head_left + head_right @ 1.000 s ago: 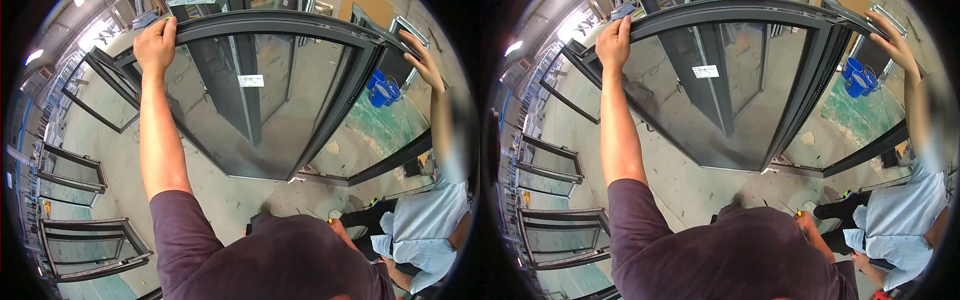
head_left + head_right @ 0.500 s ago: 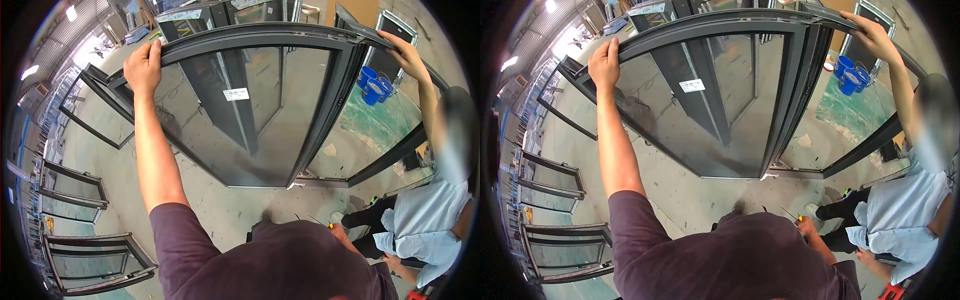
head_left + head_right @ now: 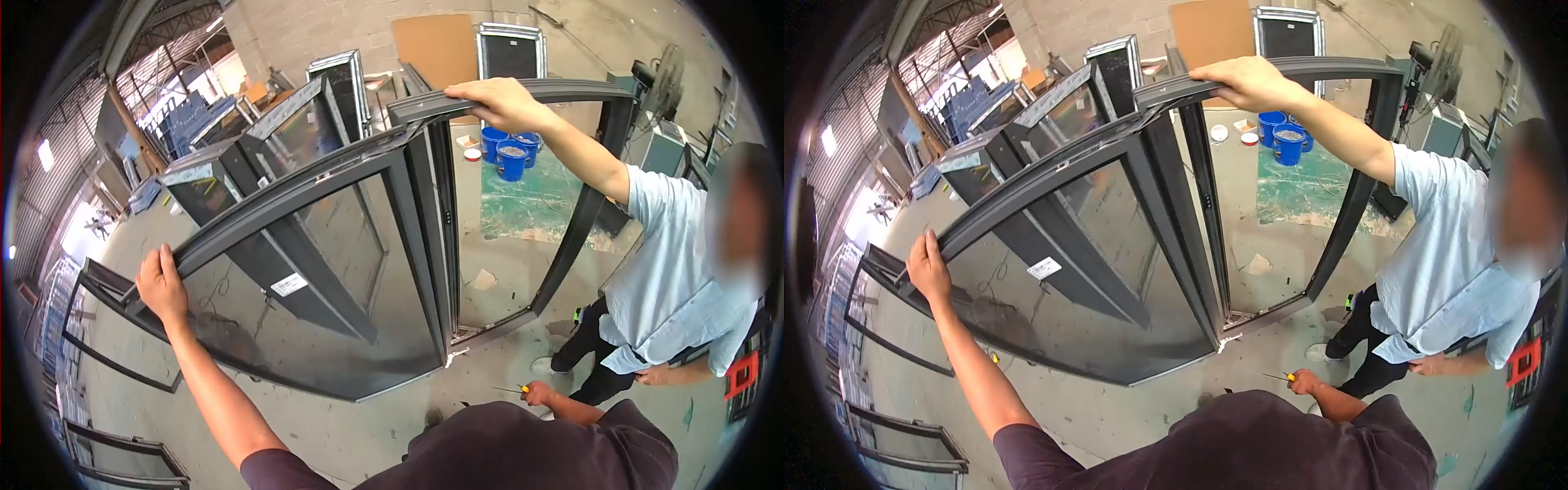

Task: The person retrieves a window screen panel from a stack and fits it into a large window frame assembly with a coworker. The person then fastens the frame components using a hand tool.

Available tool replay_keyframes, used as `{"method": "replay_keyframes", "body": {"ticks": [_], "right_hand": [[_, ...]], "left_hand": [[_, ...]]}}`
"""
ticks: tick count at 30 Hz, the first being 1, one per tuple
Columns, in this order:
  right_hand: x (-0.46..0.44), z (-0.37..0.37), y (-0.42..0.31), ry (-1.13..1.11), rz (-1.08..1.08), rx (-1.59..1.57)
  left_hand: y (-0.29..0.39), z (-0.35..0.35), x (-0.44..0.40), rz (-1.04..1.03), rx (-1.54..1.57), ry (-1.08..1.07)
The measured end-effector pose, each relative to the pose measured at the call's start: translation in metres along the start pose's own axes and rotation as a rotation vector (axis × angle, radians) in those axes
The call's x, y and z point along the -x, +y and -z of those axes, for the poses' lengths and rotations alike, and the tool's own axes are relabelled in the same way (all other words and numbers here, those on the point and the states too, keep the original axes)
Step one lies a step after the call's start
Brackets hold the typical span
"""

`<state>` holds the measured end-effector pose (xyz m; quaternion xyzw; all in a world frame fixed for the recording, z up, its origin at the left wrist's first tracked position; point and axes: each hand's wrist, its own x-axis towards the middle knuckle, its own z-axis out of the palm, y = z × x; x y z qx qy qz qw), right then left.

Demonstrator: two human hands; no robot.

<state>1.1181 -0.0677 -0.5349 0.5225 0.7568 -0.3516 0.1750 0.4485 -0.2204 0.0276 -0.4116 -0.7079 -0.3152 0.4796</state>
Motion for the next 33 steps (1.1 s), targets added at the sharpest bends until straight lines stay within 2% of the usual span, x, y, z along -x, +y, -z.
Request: {"method": "replay_keyframes", "body": {"ticks": [3,5,8,10,14,21,32,33], "right_hand": [[-0.003,-0.006,0.005,0.032,0.041,0.071],[-0.002,-0.009,0.007,-0.022,-0.007,-0.125],[-0.009,-0.016,0.014,-0.052,0.008,-0.232],[-0.008,-0.018,0.013,-0.037,-0.006,-0.197],[-0.007,-0.013,0.007,-0.005,0.021,-0.099],[-0.004,-0.007,-0.003,0.038,0.009,-0.066],[-0.004,-0.018,-0.001,0.075,0.010,-0.095],[-0.003,-0.018,-0.002,0.078,0.008,-0.098]], "left_hand": [[-0.002,-0.001,0.000,0.035,-0.023,-0.035],[-0.003,-0.002,0.000,0.025,-0.023,-0.017],[0.000,-0.002,0.000,0.049,-0.017,-0.034],[0.004,-0.002,0.001,-0.003,0.005,0.045],[0.002,0.001,-0.001,0.047,0.038,-0.046],[0.004,-0.003,-0.001,-0.036,0.023,0.020],[-0.014,-0.001,-0.001,0.069,-0.024,-0.167],[-0.002,-0.003,0.000,-0.023,0.047,-0.043]]}}
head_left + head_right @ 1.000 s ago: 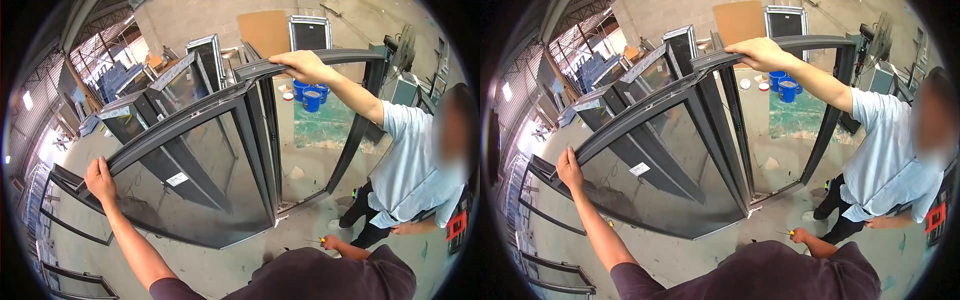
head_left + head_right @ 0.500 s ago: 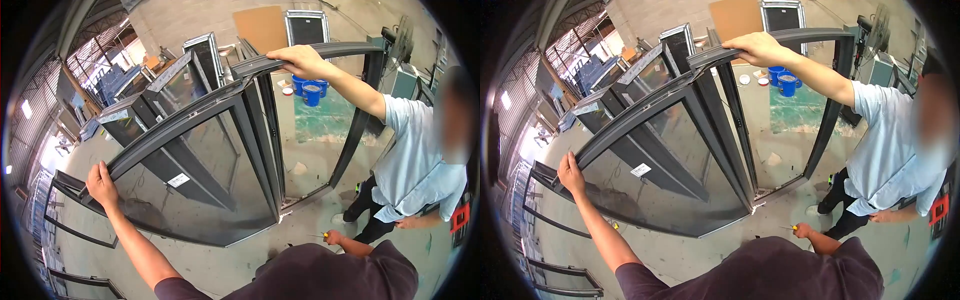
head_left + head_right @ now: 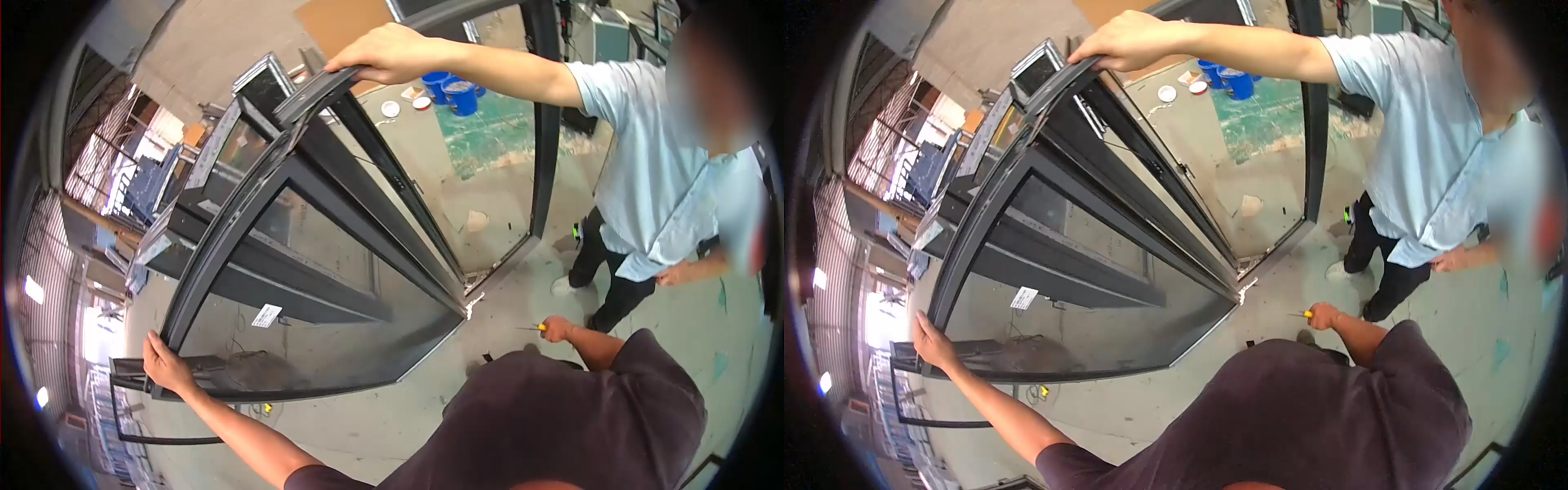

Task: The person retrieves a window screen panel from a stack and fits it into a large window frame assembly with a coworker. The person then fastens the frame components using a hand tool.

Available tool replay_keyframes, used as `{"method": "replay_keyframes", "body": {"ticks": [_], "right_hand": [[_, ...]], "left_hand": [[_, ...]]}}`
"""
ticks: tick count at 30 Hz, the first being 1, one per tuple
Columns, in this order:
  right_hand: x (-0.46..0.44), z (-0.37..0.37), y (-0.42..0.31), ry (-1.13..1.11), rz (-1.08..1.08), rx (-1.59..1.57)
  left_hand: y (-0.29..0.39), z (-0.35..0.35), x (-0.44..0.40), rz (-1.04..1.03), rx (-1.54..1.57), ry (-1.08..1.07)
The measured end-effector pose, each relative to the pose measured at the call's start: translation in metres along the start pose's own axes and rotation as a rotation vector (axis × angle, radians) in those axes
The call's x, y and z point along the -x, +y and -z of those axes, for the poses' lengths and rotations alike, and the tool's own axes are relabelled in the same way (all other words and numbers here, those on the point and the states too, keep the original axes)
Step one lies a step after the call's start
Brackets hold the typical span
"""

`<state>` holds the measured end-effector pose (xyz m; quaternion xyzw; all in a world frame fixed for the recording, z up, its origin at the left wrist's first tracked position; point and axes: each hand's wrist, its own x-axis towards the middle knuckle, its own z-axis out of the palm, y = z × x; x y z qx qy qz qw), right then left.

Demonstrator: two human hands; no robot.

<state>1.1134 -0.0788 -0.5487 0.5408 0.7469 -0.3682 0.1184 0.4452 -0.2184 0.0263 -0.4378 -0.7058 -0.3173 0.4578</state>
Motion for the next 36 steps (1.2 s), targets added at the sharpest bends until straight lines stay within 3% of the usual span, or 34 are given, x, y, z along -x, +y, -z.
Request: {"method": "replay_keyframes", "body": {"ticks": [16,29,31,35,36], "right_hand": [[0.003,-0.014,0.000,0.030,-0.010,-0.079],[-0.014,-0.001,-0.014,0.018,0.015,-0.032],[-0.019,0.011,-0.018,0.208,0.249,0.060],[-0.030,0.074,-0.069,0.426,0.421,-0.005],[-0.018,0.109,-0.097,0.482,0.454,0.041]], "left_hand": [[-0.012,-0.003,0.004,0.035,-0.009,0.012],[-0.037,0.001,0.004,0.195,0.030,-0.115],[-0.033,0.002,0.002,0.213,0.027,-0.123],[-0.059,-0.004,0.003,0.061,0.006,-0.069],[-0.057,-0.001,0.001,0.109,0.017,-0.120]]}}
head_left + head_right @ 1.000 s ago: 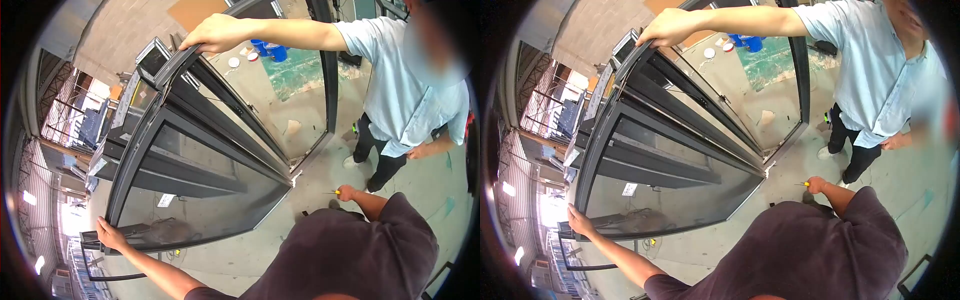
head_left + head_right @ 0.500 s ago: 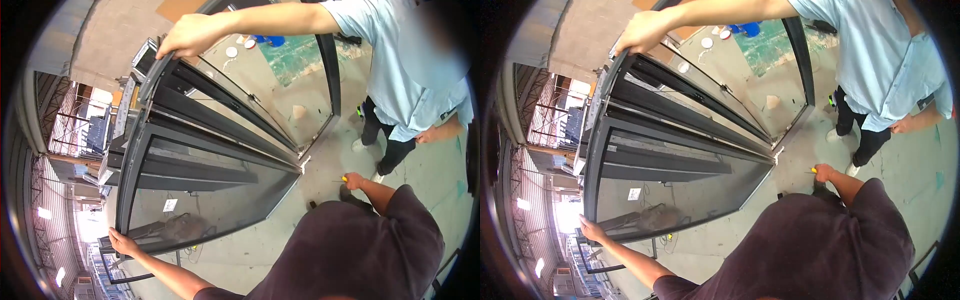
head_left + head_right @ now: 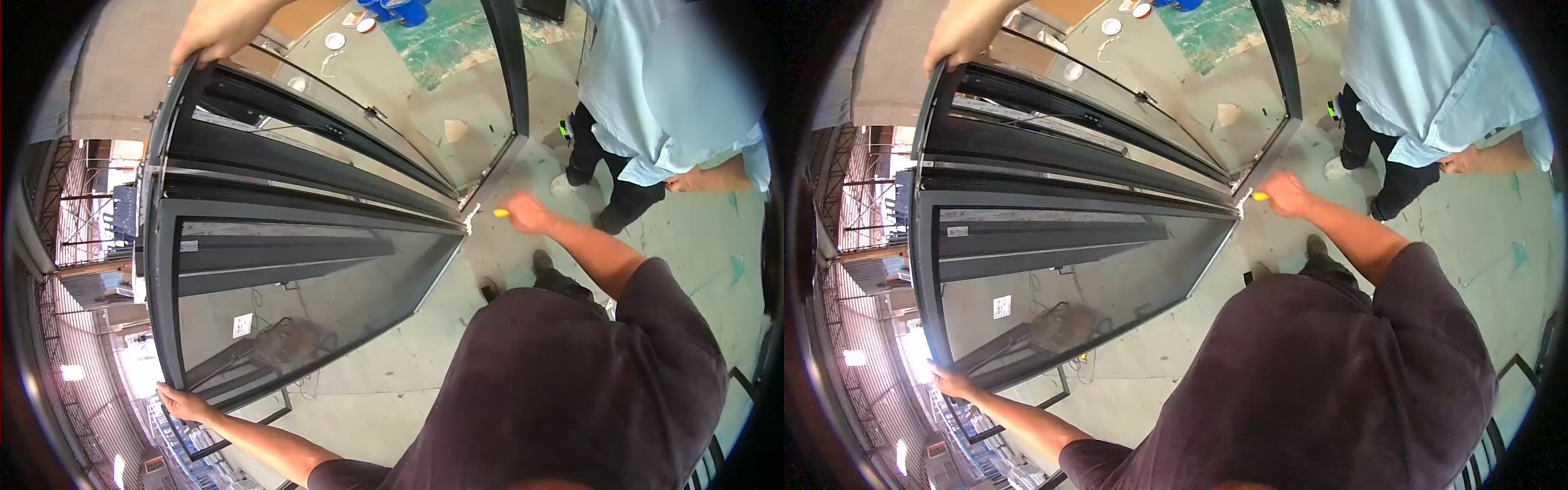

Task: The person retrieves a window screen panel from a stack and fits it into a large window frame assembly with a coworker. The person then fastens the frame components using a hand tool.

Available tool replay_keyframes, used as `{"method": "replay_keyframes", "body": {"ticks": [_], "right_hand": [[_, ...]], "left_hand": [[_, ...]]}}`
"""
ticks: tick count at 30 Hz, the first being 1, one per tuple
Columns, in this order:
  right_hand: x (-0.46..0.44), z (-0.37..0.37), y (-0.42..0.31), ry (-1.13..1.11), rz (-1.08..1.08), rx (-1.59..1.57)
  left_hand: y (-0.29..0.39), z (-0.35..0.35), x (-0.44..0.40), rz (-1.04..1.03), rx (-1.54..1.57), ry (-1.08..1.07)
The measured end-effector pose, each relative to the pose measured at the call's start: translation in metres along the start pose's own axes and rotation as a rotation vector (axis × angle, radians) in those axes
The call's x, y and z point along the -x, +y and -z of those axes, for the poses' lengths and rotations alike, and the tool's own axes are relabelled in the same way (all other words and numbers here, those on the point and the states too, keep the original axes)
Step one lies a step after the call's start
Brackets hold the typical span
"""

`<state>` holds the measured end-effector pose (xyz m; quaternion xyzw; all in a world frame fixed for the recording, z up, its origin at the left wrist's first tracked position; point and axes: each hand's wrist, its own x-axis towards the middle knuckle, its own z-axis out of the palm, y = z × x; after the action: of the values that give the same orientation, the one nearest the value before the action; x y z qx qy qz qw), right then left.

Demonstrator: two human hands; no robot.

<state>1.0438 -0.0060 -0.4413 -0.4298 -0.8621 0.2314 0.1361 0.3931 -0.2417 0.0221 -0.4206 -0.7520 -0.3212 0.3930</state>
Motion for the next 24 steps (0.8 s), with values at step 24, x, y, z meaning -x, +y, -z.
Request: {"method": "replay_keyframes", "body": {"ticks": [24], "right_hand": [[-0.203,0.083,-0.132,-0.070,0.523,-0.253]], "left_hand": [[0.013,0.002,0.002,0.042,0.063,-0.008]]}}
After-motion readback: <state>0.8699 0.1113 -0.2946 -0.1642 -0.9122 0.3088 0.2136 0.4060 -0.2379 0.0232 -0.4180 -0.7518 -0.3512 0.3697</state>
